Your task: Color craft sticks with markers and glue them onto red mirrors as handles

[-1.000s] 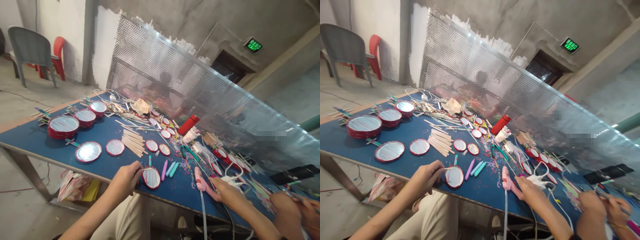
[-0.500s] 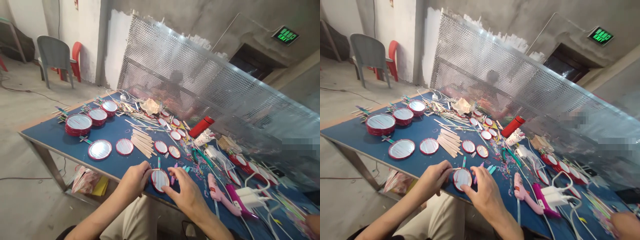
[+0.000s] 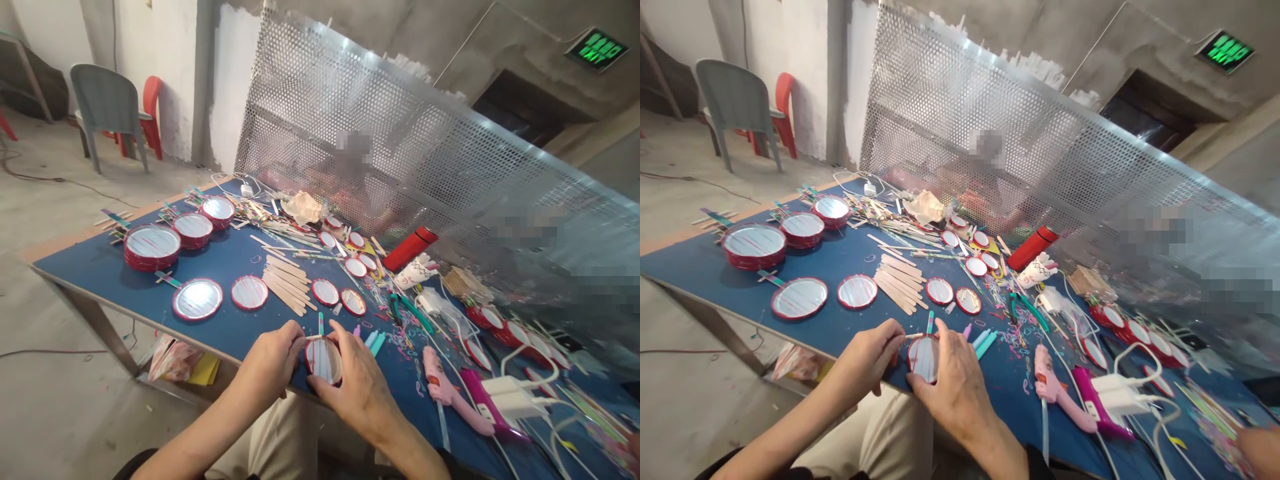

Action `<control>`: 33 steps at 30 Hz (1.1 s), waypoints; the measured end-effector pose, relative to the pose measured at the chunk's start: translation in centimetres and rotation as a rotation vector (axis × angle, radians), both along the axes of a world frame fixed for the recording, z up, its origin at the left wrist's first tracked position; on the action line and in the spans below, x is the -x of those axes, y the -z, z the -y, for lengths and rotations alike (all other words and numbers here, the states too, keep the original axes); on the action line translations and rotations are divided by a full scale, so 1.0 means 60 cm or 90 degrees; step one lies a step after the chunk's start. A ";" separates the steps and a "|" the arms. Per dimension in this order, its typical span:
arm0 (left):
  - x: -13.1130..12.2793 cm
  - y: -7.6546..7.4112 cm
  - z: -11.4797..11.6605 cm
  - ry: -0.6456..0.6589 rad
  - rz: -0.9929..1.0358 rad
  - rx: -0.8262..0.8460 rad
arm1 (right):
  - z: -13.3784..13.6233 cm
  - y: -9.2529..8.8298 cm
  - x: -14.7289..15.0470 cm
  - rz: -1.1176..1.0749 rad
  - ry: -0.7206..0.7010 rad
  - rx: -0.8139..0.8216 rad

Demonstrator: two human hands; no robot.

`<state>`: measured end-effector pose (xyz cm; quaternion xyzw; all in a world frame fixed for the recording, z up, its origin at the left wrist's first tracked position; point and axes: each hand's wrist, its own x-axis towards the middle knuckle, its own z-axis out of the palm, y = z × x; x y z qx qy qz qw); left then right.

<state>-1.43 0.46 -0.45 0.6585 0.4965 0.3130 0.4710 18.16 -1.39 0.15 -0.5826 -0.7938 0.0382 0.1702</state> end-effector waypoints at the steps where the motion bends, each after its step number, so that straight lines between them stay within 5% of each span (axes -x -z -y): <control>1: 0.000 -0.001 0.000 0.002 -0.002 0.004 | -0.002 0.003 -0.002 -0.010 -0.003 -0.010; 9: -0.003 -0.015 -0.001 0.003 -0.041 0.028 | 0.029 -0.010 -0.028 -0.047 -0.012 -0.149; 17: -0.003 -0.025 0.006 0.002 -0.090 0.001 | 0.075 -0.012 -0.014 0.012 -0.202 -0.180; 33: -0.002 -0.025 0.007 0.010 -0.103 -0.028 | 0.069 -0.018 -0.003 0.058 -0.220 -0.259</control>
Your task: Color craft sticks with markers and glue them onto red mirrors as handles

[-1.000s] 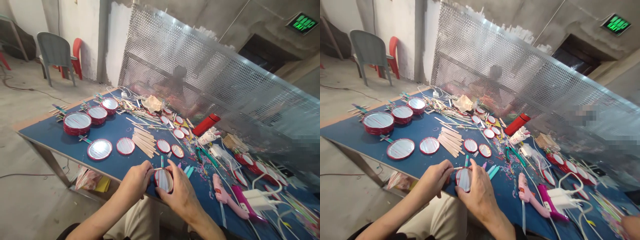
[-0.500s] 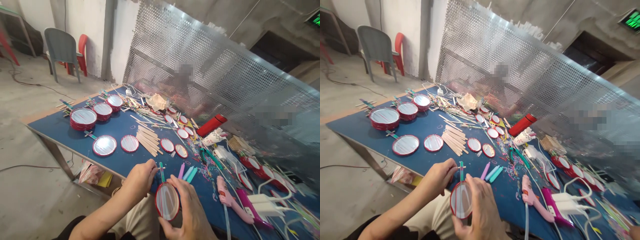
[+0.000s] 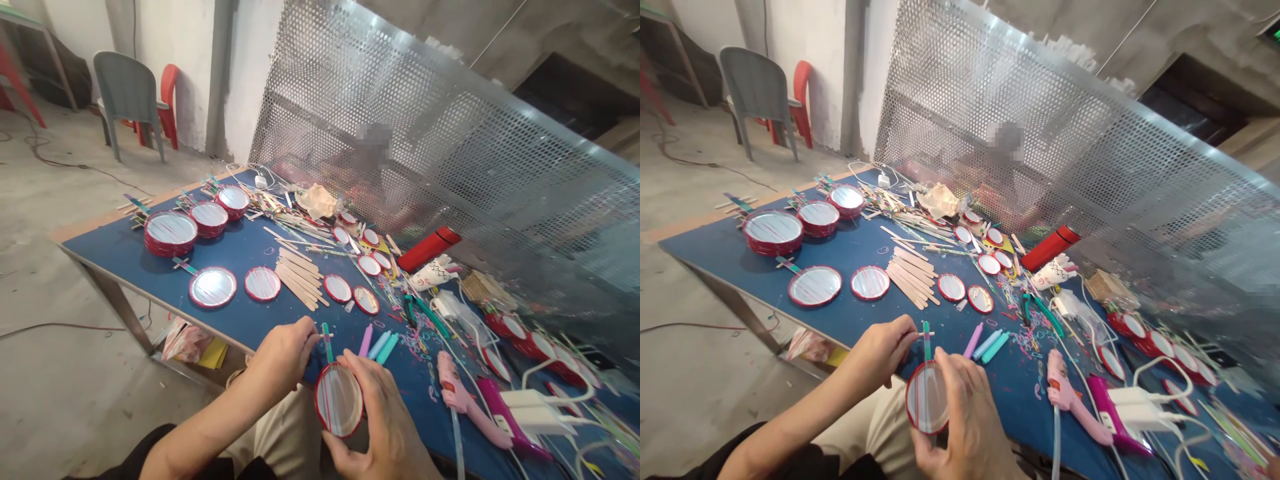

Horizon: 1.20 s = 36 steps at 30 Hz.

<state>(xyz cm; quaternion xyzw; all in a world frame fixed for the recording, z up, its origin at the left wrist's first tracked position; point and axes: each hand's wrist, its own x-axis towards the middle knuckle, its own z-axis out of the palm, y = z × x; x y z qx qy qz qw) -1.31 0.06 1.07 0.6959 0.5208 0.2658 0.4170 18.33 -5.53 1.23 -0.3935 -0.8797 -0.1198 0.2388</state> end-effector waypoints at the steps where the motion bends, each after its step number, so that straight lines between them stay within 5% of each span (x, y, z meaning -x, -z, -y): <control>1: 0.000 0.000 0.000 0.001 0.000 -0.003 | 0.000 0.001 -0.001 0.002 0.000 0.003; 36: 0.005 -0.001 0.000 0.012 0.007 0.004 | 0.004 0.009 -0.004 0.001 -0.013 0.029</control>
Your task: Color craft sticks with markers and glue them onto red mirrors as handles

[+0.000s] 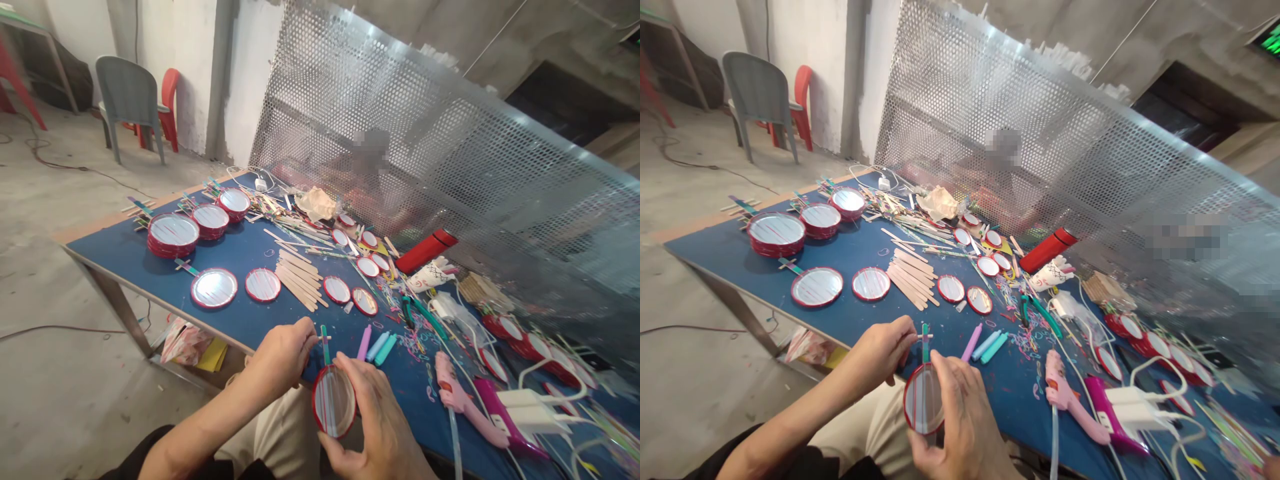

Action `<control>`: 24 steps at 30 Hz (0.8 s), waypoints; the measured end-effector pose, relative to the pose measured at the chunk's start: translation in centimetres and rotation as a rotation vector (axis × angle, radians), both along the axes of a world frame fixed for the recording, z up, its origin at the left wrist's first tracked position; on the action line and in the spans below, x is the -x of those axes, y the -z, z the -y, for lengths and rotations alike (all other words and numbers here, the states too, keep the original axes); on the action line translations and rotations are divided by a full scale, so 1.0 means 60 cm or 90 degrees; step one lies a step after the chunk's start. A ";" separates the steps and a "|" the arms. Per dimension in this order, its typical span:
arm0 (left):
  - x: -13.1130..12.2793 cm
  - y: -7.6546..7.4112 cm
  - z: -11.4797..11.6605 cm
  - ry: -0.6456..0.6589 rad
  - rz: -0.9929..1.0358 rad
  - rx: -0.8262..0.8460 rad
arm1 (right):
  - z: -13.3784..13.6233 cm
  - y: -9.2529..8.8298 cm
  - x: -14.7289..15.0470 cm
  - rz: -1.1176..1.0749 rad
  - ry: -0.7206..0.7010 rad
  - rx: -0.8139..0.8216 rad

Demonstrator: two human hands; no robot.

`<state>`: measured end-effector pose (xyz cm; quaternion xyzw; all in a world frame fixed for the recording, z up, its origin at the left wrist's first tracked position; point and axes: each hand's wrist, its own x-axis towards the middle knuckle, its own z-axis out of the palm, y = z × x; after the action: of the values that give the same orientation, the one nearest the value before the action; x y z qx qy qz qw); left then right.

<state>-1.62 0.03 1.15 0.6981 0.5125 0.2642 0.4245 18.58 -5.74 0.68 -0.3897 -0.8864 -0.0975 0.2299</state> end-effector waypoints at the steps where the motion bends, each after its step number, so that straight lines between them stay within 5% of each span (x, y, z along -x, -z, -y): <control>1: 0.000 0.000 0.000 0.000 0.004 0.006 | 0.000 0.000 0.000 0.005 0.001 -0.001; 17: 0.006 0.008 -0.009 0.021 0.116 0.068 | -0.006 -0.011 -0.006 -0.013 0.026 -0.026; 24: 0.008 0.025 0.003 -0.001 0.125 0.027 | -0.072 -0.022 -0.044 0.011 0.005 -0.079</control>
<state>-2.07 -0.18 -0.33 0.6594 0.4743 0.3206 0.4874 21.23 -1.43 2.02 -0.3772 -0.8792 -0.1564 0.2455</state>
